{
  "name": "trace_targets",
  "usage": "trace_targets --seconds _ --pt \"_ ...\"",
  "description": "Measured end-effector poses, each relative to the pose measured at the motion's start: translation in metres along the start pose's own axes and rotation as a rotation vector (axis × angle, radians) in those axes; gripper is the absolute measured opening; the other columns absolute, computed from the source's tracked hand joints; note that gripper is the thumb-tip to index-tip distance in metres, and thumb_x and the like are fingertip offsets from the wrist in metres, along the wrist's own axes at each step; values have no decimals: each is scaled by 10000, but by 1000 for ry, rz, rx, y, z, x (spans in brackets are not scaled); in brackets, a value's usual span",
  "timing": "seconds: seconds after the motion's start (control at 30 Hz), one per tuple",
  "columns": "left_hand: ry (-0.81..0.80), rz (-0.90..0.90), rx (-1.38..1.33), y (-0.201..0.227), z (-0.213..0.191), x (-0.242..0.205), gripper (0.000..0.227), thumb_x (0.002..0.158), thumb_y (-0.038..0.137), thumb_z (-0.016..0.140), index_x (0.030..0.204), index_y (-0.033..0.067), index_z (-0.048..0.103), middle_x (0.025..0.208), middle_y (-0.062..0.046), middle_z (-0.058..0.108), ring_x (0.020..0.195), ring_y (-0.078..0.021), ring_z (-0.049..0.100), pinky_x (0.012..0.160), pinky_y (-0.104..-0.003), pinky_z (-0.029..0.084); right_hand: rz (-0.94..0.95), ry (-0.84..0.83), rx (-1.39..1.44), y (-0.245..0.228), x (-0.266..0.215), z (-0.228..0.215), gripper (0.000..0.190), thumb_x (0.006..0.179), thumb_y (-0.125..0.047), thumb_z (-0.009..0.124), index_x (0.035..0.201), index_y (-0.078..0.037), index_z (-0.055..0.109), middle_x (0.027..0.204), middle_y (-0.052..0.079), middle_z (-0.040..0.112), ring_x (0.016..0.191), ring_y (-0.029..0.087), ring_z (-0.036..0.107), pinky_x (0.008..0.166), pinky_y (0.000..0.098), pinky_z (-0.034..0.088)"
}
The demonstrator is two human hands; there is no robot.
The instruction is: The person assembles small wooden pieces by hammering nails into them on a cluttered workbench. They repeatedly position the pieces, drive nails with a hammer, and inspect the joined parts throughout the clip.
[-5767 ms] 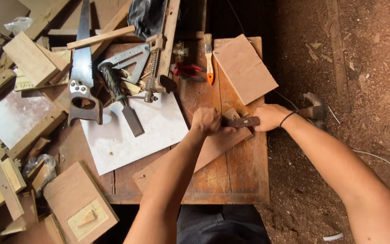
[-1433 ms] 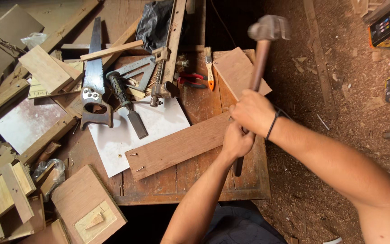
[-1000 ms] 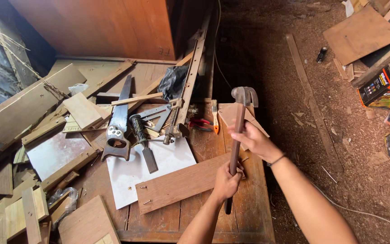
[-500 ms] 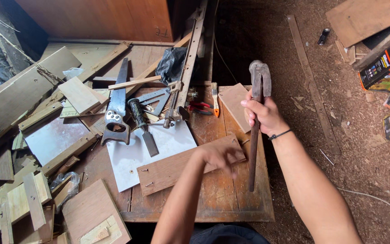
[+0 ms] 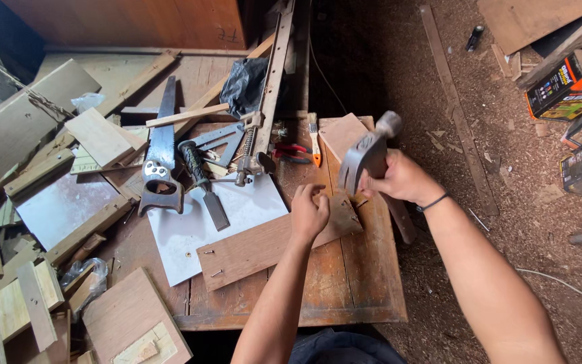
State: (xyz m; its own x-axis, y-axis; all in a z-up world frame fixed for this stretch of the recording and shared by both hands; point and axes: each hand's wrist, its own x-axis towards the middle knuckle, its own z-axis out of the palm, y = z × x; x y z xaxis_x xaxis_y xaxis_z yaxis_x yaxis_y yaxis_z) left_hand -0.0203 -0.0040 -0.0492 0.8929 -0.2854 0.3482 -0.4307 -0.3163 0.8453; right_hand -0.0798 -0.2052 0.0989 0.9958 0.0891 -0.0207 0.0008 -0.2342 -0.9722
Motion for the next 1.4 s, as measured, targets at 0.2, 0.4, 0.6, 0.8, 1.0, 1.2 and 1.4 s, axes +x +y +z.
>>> trace_targets --seconds 0.2,0.4,0.6,0.8,1.0,1.2,1.4 --pt "137 -296 -249 -56 27 -14 199 948 128 588 1023 8 729 925 -145 726 857 -253 701 794 -351 541 179 38 -775 34 -5 -16 462 683 -450 916 944 -103 759 739 86 758 649 220 737 688 361 587" --pt "213 -272 -273 -77 27 -28 200 997 125 544 1002 12 710 888 -111 714 851 -192 687 797 -310 538 173 -334 -1000 68 28 -23 486 716 -615 799 962 -196 792 756 64 770 718 255 765 739 398 601" --pt "233 -74 154 -51 23 -46 152 968 96 573 1035 22 687 977 -141 680 955 -315 647 884 -385 508 -40 -421 -1010 103 59 -25 516 716 -601 835 1100 -261 774 698 77 745 696 276 740 716 413 588" --pt "229 -17 334 -35 20 -47 147 976 82 567 1047 54 692 965 -133 688 992 -336 641 1015 -449 450 -146 -596 -862 113 70 -16 444 721 -511 817 1125 -337 756 842 -3 781 736 246 750 664 401 582" --pt "258 -26 361 -37 22 -44 122 961 81 578 1015 65 686 950 -129 684 968 -330 639 975 -435 454 -209 -729 -1205 97 83 -20 212 835 -386 757 1033 -309 759 843 16 764 779 257 730 700 432 580" --pt "230 -49 432 -35 27 -38 104 921 92 596 979 77 681 915 -120 654 929 -329 616 943 -433 453 -439 -936 -1738 93 88 13 221 966 -211 597 855 -183 786 890 21 766 839 237 736 704 393 588" --pt "251 -37 410 -39 29 -39 84 918 88 604 969 72 669 897 -120 641 924 -327 611 948 -437 448 -327 -1097 -1891 100 103 15 255 995 -264 561 889 -173 774 930 57 763 843 241 763 682 385 622"
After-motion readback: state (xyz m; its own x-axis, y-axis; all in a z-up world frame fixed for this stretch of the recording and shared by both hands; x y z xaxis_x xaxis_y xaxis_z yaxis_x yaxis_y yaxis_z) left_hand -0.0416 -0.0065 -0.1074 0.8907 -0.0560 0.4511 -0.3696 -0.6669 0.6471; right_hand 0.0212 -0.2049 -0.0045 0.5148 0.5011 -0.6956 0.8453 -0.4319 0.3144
